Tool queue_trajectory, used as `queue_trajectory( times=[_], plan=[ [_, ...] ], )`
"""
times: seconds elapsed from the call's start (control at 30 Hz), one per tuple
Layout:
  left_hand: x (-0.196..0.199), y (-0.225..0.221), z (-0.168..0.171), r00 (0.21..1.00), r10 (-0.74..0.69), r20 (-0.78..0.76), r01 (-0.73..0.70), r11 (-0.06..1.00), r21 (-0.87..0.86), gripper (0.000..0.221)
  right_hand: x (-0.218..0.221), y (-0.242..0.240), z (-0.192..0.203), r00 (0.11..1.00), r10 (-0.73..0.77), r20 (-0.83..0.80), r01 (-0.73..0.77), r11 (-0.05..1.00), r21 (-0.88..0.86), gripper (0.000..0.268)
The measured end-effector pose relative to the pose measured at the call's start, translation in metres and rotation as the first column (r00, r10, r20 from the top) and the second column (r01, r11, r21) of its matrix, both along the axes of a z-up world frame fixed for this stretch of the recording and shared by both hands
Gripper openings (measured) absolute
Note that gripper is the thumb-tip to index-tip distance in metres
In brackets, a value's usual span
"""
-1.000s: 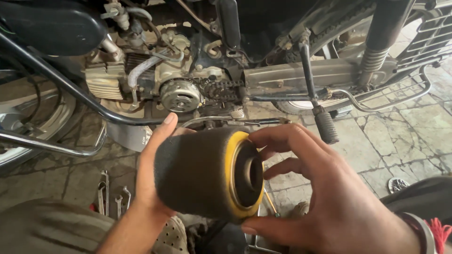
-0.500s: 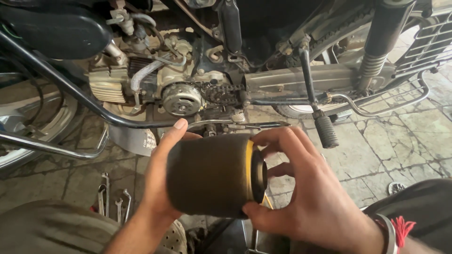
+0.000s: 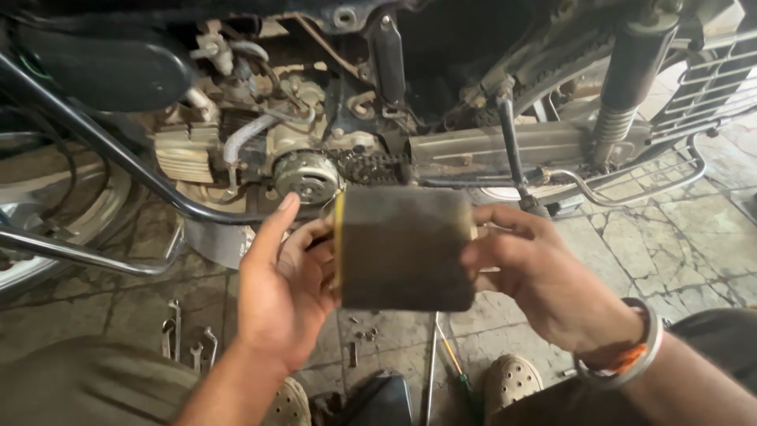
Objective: Cleaning and assembling the air filter and its housing on a motorcycle.
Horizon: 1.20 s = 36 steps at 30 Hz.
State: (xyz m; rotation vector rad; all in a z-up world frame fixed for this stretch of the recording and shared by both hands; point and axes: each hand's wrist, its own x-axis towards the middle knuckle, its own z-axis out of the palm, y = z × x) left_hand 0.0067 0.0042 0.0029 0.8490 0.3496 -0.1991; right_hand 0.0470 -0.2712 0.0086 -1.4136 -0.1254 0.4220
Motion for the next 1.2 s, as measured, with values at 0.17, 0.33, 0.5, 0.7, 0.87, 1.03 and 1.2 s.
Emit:
queue_trajectory(
  times=[0.17,0.33,0.5,0.7,0.87,1.03,1.2],
  plan=[
    [-0.004,-0.024,-0.032,0.876,0.227,0.426,-0.151,0.967,-0.206,0.066,-0.009,0.029,0.056,0.96,-0.229,-0.162,0.257,0.949,0.185,0.044],
    [0.001,-0.063,-0.019,0.796,0.195,0.572,-0.148,0.981,-0.128,0.068,-0.003,0.029,0.024,0.964,-0.219,-0.151,0.254,0.924,0.285,0.043],
    [0.021,-0.059,0.008,0.796,0.256,0.549,-0.187,0.966,-0.18,0.058,-0.003,0.051,0.027,0.948,-0.196,-0.25,0.26,0.93,0.259,0.041],
    [0.064,-0.052,0.051,0.766,0.364,0.529,-0.338,0.929,-0.15,0.052,0.035,0.05,0.043,0.947,-0.275,-0.166,0.281,0.96,0.013,0.033],
    [0.103,-0.056,0.04,0.458,0.258,0.851,-0.733,0.651,0.197,0.079,0.05,0.035,0.079,0.84,-0.252,0.481,0.318,0.946,-0.061,0.056],
    [0.12,-0.079,0.037,0.289,-0.023,0.957,-0.931,0.227,0.287,0.082,0.055,0.047,0.101,0.719,0.009,0.695,0.332,0.874,-0.355,0.09],
    [0.132,-0.098,0.034,0.194,-0.158,0.968,-0.975,0.077,0.208,0.075,0.074,0.042,0.096,0.733,-0.016,0.68,0.277,0.92,-0.277,0.098]
  ],
)
